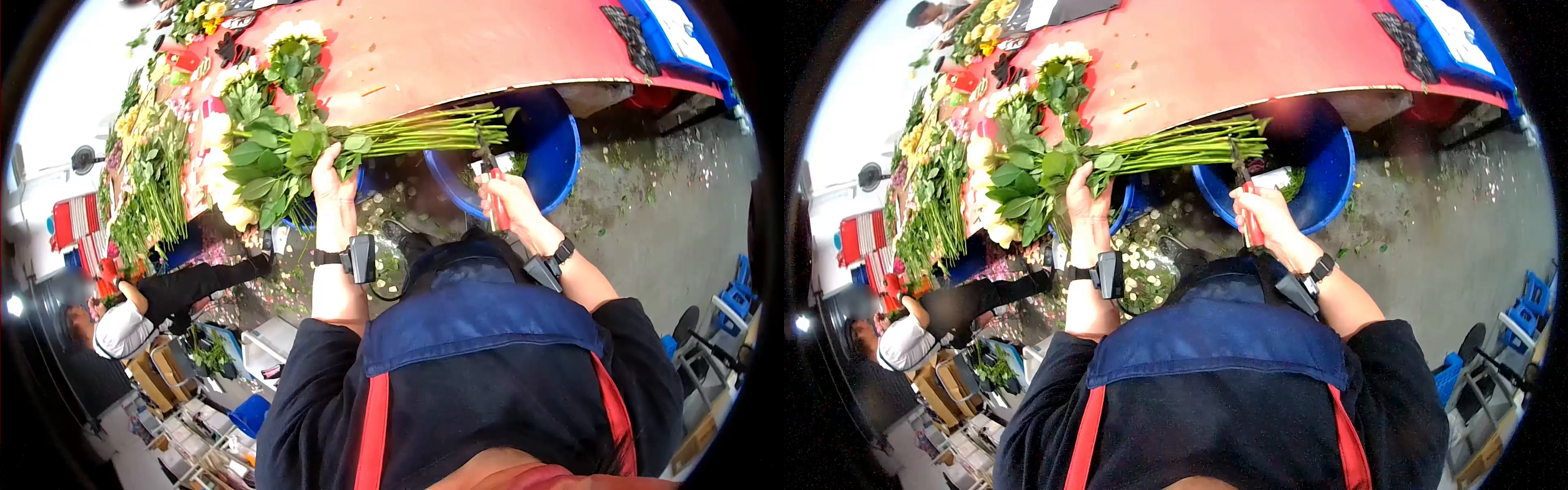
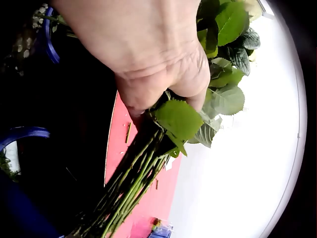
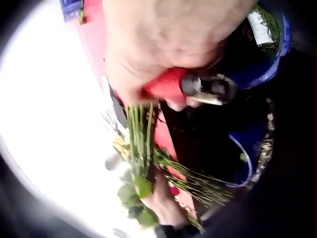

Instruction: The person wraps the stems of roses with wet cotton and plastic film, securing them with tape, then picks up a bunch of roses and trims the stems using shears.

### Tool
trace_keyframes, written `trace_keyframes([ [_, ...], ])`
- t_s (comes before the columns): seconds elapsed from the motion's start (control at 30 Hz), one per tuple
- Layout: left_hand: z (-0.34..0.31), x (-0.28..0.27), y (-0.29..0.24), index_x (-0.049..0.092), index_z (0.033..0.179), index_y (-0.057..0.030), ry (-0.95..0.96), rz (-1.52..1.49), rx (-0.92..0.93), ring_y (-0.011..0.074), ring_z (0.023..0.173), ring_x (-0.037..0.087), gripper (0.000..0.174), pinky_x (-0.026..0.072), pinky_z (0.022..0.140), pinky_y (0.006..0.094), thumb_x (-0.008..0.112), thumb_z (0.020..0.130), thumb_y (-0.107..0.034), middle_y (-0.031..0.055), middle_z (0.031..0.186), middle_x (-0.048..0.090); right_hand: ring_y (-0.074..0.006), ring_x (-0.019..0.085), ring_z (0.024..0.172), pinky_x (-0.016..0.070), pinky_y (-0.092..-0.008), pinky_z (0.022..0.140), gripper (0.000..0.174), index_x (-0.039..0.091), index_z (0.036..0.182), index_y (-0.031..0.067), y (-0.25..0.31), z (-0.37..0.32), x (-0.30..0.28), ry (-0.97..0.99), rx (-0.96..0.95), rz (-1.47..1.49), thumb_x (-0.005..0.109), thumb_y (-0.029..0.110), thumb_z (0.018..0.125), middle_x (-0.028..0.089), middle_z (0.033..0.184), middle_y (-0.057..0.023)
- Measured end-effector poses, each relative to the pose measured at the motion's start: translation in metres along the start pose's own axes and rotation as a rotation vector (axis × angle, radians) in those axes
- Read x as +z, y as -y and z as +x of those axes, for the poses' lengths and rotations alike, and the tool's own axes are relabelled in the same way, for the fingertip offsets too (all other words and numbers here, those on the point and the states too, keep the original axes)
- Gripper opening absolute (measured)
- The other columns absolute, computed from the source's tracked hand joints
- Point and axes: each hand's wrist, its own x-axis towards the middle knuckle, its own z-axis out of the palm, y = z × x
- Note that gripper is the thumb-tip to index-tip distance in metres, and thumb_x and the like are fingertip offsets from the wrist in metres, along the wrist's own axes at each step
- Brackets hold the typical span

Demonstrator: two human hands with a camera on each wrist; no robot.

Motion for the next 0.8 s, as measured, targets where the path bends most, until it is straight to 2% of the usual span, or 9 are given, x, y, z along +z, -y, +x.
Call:
trace_keyframes([
  [0.07,0.0,0.0,0.0,0.057,0.117,-0.0035,-0.084,0.028,-0.007,0.0289,0.1,0.062,0.037,0.0482,0.094,0.0496,0.056,0.081,0.003,0.0118,0.107,0.064,-0.0119,0.056,0.056,0.0454,-0.0248,0.048,0.02,0.059,0.098,-0.0013,-0.01,0.0,-0.001,-0.028,-0.03,-0.064,0.061,0.011,0.082,0.059,0.072,-0.0036],
  [0.13,-0.006,0.007,-0.001,0.058,0.112,-0.0032,-0.124,0.009,0.014,0.0283,0.096,0.064,0.032,0.0546,0.086,0.0452,0.057,0.081,0.004,0.0116,0.104,0.064,-0.0133,0.058,0.065,0.0489,-0.0266,0.06,0.029,0.057,0.108,-0.0043,-0.009,-0.005,-0.007,0.005,-0.003,-0.099,0.058,0.011,0.084,0.06,0.078,-0.0054],
  [0.33,-0.006,0.001,-0.002,0.054,0.119,-0.0006,-0.171,0.013,0.021,0.0307,0.104,0.06,0.036,0.0478,0.094,0.0484,0.057,0.084,-0.002,0.0161,0.113,0.062,-0.018,0.062,0.1,0.0486,-0.0306,0.086,0.041,0.055,0.116,-0.0022,-0.008,-0.019,-0.032,0.151,0.124,-0.065,0.063,0.026,0.088,0.064,0.104,-0.008],
  [0.37,-0.005,-0.002,0.001,0.054,0.119,-0.0002,-0.158,-0.002,0.013,0.031,0.104,0.06,0.036,0.048,0.094,0.0485,0.056,0.084,-0.002,0.0167,0.113,0.062,-0.0128,0.061,0.09,0.0467,-0.0252,0.078,0.033,0.058,0.102,0.0032,0.005,-0.023,-0.017,0.114,0.095,-0.022,0.068,0.029,0.084,0.063,0.095,-0.0054],
  [0.47,-0.013,0.0,0.004,0.053,0.119,0.0001,-0.136,-0.008,-0.021,0.0315,0.106,0.059,0.036,0.049,0.093,0.0486,0.056,0.083,0.0,0.0172,0.114,0.062,-0.0131,0.061,0.092,0.0469,-0.0256,0.079,0.033,0.059,0.102,0.0034,0.016,-0.002,-0.009,0.124,0.088,0.021,0.068,0.029,0.084,0.063,0.096,-0.0056],
  [0.53,-0.024,0.016,0.005,0.054,0.119,-0.0003,-0.063,-0.007,-0.044,0.0309,0.106,0.059,0.037,0.0486,0.093,0.048,0.057,0.082,-0.001,0.0161,0.114,0.062,-0.0131,0.062,0.081,0.049,-0.0267,0.07,0.034,0.059,0.104,0.0009,0.018,0.002,-0.008,0.082,0.016,0.004,0.069,0.024,0.081,0.063,0.087,-0.0055],
  [0.63,-0.021,0.012,0.009,0.054,0.119,-0.0014,-0.187,0.098,0.02,0.0303,0.106,0.059,0.038,0.0481,0.093,0.0462,0.059,0.082,-0.002,0.0149,0.114,0.062,-0.0128,0.06,0.061,0.0478,-0.0267,0.054,0.036,0.058,0.106,-0.0034,0.007,0.006,-0.013,0.036,-0.042,-0.066,0.068,0.016,0.077,0.062,0.074,-0.0044],
  [0.77,-0.021,0.0,0.011,0.053,0.121,-0.0035,-0.143,0.052,-0.035,0.0258,0.107,0.058,0.037,0.0476,0.094,0.0405,0.059,0.085,-0.004,0.0132,0.116,0.061,-0.0096,0.056,0.054,0.0456,-0.0254,0.05,0.028,0.061,0.099,-0.0045,0.005,-0.001,-0.017,0.009,-0.023,-0.163,0.066,0.013,0.078,0.059,0.071,-0.003],
  [0.8,-0.031,0.004,0.013,0.054,0.12,-0.0036,-0.121,0.284,0.07,0.0246,0.107,0.057,0.035,0.0473,0.094,0.0389,0.059,0.086,-0.005,0.0129,0.116,0.061,-0.0094,0.055,0.053,0.0452,-0.0252,0.05,0.029,0.06,0.101,-0.0049,0.004,-0.003,-0.019,0.003,-0.027,-0.198,0.066,0.013,0.079,0.059,0.07,-0.0027],
])
